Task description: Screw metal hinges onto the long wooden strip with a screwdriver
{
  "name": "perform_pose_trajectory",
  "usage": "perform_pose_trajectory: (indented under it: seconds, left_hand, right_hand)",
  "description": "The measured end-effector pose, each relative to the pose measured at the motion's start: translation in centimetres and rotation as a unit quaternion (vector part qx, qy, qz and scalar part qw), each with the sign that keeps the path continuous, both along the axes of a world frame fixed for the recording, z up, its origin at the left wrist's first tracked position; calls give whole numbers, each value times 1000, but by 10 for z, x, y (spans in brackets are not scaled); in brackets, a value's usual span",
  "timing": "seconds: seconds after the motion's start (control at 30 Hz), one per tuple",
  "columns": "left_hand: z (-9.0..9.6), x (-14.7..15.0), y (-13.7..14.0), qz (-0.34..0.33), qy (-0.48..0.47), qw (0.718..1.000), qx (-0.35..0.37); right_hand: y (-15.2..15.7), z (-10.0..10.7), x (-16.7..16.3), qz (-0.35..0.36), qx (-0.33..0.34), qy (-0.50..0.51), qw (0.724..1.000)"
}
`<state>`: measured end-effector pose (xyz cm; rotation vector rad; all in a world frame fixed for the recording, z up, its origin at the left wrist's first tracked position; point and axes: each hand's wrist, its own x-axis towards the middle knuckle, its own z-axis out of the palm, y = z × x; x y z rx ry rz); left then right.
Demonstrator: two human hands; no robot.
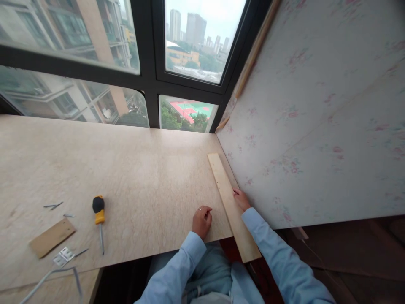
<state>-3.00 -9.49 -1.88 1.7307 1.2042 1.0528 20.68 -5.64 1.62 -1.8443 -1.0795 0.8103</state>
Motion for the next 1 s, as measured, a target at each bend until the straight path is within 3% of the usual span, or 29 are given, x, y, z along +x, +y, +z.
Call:
perform_pose_trajectory:
  seconds: [0.47, 0.63, 0.8, 1.0]
  left_hand:
    - [0, -2, 0, -31, 18, 999, -9]
    - [1, -6, -1, -47, 26, 998, -17]
    - [5, -18, -4, -89, 17, 995, -29]
    - [22, -67, -10, -96, 45, 991, -77]
  right_hand:
    - [-18, -10, -28, -22, -16, -174, 984]
    - [-21, -12, -40, 14, -79, -349, 934]
    - [-25, -11, -51, 30, -98, -434, 895]
    - [-32, -18, -49, 41, -72, -477, 875]
